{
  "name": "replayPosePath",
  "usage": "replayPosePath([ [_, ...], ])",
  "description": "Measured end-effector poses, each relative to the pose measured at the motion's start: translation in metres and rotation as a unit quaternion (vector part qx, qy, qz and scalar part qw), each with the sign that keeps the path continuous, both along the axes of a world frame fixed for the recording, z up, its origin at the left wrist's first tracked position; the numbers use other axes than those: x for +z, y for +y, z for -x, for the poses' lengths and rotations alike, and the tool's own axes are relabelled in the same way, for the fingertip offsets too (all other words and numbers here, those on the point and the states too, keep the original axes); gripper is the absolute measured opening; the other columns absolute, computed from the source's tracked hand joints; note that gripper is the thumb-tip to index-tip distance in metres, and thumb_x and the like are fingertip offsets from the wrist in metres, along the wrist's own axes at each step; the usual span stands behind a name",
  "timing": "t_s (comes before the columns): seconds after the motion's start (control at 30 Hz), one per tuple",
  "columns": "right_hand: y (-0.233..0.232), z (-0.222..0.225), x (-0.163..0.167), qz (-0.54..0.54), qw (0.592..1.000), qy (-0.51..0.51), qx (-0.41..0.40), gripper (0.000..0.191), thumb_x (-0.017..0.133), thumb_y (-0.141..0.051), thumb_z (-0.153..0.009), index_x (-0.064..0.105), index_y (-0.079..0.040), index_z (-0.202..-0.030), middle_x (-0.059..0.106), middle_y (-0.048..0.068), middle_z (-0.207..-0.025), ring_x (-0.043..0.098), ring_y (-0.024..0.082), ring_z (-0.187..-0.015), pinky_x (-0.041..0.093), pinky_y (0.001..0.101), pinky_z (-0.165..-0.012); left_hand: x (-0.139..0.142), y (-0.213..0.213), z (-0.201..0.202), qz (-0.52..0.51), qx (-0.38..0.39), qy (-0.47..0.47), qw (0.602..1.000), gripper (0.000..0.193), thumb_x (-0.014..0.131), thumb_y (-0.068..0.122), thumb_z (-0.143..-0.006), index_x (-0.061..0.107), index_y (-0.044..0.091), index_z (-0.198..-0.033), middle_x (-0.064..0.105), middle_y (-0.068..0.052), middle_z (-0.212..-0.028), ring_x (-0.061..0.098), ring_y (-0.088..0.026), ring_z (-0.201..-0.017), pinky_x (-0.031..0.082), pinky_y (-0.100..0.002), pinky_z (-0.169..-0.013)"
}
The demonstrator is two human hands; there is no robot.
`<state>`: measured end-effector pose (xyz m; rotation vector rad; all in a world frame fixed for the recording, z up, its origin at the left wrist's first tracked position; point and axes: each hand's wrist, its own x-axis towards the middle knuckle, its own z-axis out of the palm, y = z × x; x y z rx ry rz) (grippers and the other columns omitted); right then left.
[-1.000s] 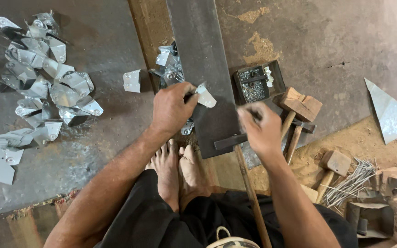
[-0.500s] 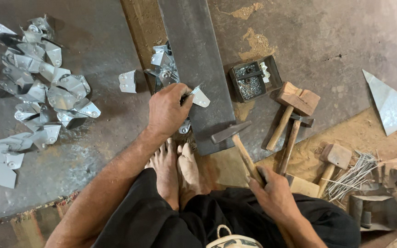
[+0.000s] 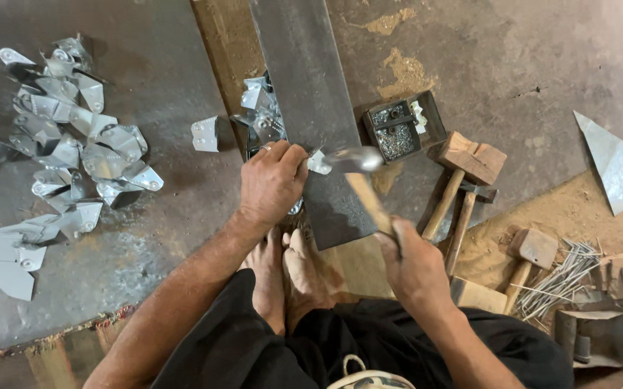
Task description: The person sits on the floor and hammers small cut sheet-metal pieces against a long steel bar, bending them into curved shapes. They place each formed piece onto a growing pile of finished pieces beside the bar and pick up new flat pieces to shape.
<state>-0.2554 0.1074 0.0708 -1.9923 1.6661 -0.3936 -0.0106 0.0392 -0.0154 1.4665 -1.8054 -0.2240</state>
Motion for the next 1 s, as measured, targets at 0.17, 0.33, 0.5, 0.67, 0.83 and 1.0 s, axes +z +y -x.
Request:
replayPosePath([
  [0.17, -0.003, -0.003, 0.010, -0.058, 0.998, 0.027, -0.010, 0.028, 0.065, -0.026, -0.097, 0.062, -0.004, -0.115, 0.068, 0.022, -0.075, 0.067, 0.040, -0.064, 0.050, 0.0482, -0.058, -0.001, -0.001, 0.001, -0.002, -0.001, -0.018, 1.000, 0.014, 0.076, 0.010, -0.087, 0.062, 0.009, -0.090, 0.062, -0.006, -0.084, 0.066, -0.026, -0.076, 0.055, -0.039, -0.066],
  [0.33, 0.001, -0.008, 0.007, -0.026, 0.997, -0.052, -0.045, 0.030, 0.063, -0.025, -0.097, 0.061, -0.004, -0.118, 0.068, 0.021, -0.076, 0.071, 0.036, -0.063, 0.054, 0.0446, -0.057, 0.001, 0.001, 0.001, 0.001, 0.007, -0.030, 1.000, 0.014, 0.077, 0.010, -0.086, 0.063, 0.010, -0.088, 0.061, -0.006, -0.082, 0.065, -0.027, -0.075, 0.054, -0.039, -0.065],
  [0.5, -0.002, 0.001, 0.002, -0.030, 0.999, 0.024, -0.007, 0.029, 0.064, -0.028, -0.097, 0.064, -0.004, -0.113, 0.067, 0.020, -0.071, 0.065, 0.036, -0.061, 0.049, 0.0463, -0.054, 0.001, 0.000, 0.002, 0.030, 0.004, -0.031, 0.999, 0.014, 0.075, 0.007, -0.083, 0.063, 0.010, -0.089, 0.061, -0.006, -0.083, 0.066, -0.027, -0.076, 0.055, -0.039, -0.065],
  [0.67, 0.003, 0.021, 0.009, -0.261, 0.914, -0.299, -0.084, 0.032, 0.056, -0.030, -0.105, 0.068, -0.001, -0.102, 0.052, 0.003, -0.061, 0.046, 0.014, -0.049, 0.036, 0.0337, -0.043, 0.000, 0.002, 0.003, -0.036, 0.001, -0.048, 0.998, 0.015, 0.075, 0.005, -0.082, 0.061, 0.010, -0.085, 0.060, -0.006, -0.081, 0.065, -0.027, -0.075, 0.053, -0.040, -0.064],
  [0.83, 0.018, 0.037, 0.011, 0.060, 0.985, -0.138, -0.082, 0.023, 0.055, -0.029, -0.100, 0.064, -0.008, -0.100, 0.058, -0.001, -0.069, 0.052, 0.009, -0.056, 0.042, 0.0277, -0.049, 0.006, -0.001, 0.002, 0.034, 0.004, -0.023, 0.999, 0.015, 0.073, 0.006, -0.082, 0.059, 0.010, -0.088, 0.059, -0.007, -0.083, 0.065, -0.030, -0.078, 0.054, -0.041, -0.069],
  [1.0, 0.016, 0.022, -0.041, 0.041, 0.893, -0.445, -0.051, 0.020, 0.059, -0.027, -0.103, 0.062, -0.007, -0.103, 0.057, 0.002, -0.074, 0.052, 0.013, -0.062, 0.044, 0.0298, -0.053, 0.008, 0.002, 0.004, 0.003, -0.003, -0.024, 1.000, 0.015, 0.075, 0.008, -0.086, 0.060, 0.010, -0.087, 0.059, -0.008, -0.083, 0.065, -0.031, -0.077, 0.053, -0.042, -0.065],
])
